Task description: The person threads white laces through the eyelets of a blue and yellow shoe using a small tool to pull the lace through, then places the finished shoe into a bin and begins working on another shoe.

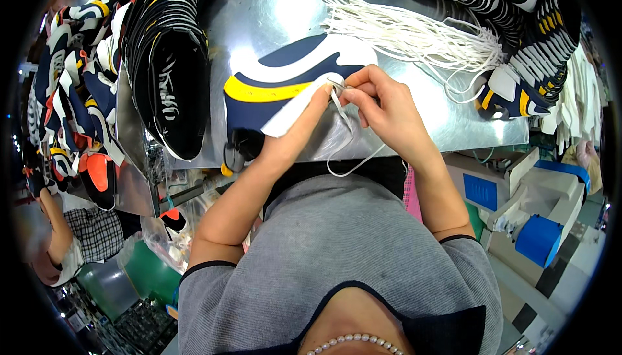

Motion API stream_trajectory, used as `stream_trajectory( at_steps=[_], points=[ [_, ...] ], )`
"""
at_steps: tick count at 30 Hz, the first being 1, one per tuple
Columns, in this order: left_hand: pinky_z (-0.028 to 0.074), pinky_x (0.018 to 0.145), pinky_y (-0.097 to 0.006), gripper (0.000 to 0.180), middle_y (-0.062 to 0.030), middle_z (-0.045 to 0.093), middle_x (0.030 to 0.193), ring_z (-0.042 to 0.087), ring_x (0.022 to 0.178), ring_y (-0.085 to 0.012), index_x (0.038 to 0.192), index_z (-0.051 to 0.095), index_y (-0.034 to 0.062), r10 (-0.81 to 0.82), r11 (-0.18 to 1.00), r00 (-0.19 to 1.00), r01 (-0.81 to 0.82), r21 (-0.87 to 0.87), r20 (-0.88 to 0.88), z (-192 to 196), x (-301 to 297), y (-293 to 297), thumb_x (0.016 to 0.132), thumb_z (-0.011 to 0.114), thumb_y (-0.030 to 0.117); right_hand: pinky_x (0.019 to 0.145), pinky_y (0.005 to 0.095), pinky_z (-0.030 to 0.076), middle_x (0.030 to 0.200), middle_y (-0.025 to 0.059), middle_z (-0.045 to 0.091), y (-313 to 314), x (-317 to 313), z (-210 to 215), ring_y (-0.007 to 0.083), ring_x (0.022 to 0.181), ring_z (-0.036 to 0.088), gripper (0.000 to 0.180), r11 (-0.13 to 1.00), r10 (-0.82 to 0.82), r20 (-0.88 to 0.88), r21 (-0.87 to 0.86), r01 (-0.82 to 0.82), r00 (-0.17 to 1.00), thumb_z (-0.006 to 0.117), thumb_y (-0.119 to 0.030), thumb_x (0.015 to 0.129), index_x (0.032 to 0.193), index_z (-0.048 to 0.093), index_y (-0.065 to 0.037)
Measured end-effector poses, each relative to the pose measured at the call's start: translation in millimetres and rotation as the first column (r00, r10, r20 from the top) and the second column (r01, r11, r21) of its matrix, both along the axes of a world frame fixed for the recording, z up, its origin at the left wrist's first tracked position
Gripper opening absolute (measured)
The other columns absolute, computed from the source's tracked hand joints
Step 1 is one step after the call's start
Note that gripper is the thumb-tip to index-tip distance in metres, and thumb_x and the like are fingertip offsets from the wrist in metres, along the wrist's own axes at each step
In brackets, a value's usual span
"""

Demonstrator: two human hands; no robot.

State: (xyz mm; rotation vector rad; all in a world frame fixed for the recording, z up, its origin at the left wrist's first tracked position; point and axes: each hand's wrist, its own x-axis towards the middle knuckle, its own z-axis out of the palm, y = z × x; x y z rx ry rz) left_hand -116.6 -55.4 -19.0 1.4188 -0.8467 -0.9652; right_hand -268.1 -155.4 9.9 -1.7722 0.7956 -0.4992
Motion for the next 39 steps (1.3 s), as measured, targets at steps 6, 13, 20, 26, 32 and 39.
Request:
stream_trajectory(
  at_steps=[6,13,20,26,32,39],
  points=[
    [0.053,0.084,-0.034,0.025,-0.0144,0.072,0.104,0.070,0.096,-0.0278,0.110,0.068,-0.0025,0.168,0.949,0.574,0.125,-0.289,0.801,6.4,7.1,1.4,0.087,0.068,0.005,0.066,0.0433,0.052,0.078,0.0205,0.069,-17.1,30.8,3.9,0.0388,0.074,0.067,0.024,0.882,0.066,-0.248,-0.438,-0.173,0.966,0.062,-0.009,0.089,0.105,0.049,0.005],
    [0.053,0.081,-0.026,0.022,-0.0068,0.071,0.102,0.067,0.092,-0.0150,0.110,0.067,-0.0027,-0.047,0.994,0.938,0.077,0.072,-0.343,-4.3,21.3,8.1,0.095,0.066,0.013,0.061,0.0336,0.050,0.079,0.0083,0.070,-21.1,-16.3,21.4,0.0208,0.064,0.067,0.028,0.936,0.066,-0.191,-0.327,-0.127,0.979,0.069,-0.017,0.089,0.112,0.061,-0.004],
    [0.051,0.089,-0.031,0.034,-0.0090,0.070,0.114,0.066,0.102,-0.0195,0.117,0.066,-0.0012,-0.103,0.982,0.994,0.096,0.161,0.031,-1.6,29.3,-0.7,0.091,0.072,0.020,0.079,0.0247,0.049,0.098,0.0045,0.067,-36.3,-1.0,-29.0,0.0100,0.088,0.061,0.051,0.987,-0.113,-0.080,0.109,0.122,0.990,0.084,-0.018,0.076,0.117,0.060,-0.001],
    [0.052,0.085,-0.033,0.024,-0.0117,0.072,0.108,0.069,0.100,-0.0222,0.106,0.069,-0.0009,-0.109,0.978,0.904,0.022,0.209,0.413,-10.3,54.7,-15.6,0.093,0.067,0.019,0.072,0.0285,0.053,0.092,0.0098,0.070,-47.5,10.9,-44.1,0.0167,0.081,0.066,0.057,0.953,-0.302,-0.009,0.004,0.302,0.953,0.090,-0.029,0.068,0.111,0.062,-0.003],
    [0.052,0.082,-0.034,0.038,-0.0168,0.071,0.103,0.068,0.097,-0.0276,0.122,0.061,0.0026,-0.367,0.930,0.564,0.250,0.271,0.739,25.2,47.3,8.4,0.092,0.068,0.026,0.065,0.0224,0.049,0.088,0.0072,0.067,-55.9,4.7,-54.5,0.0110,0.076,0.062,0.041,0.912,-0.375,0.187,0.250,0.325,0.908,0.083,-0.019,0.078,0.109,0.062,-0.003],
    [0.049,0.059,-0.037,0.019,-0.0156,0.068,0.077,0.066,0.065,-0.0314,0.104,0.067,0.0054,-0.089,0.990,0.442,0.140,0.029,0.893,23.6,26.7,1.4,0.087,0.071,0.013,0.052,0.0190,0.041,0.070,-0.0035,0.060,-12.6,-8.2,-54.8,0.0032,0.062,0.055,0.024,0.908,-0.150,0.196,0.416,0.056,0.969,0.070,-0.024,0.092,0.101,0.068,-0.003]
  ],
)
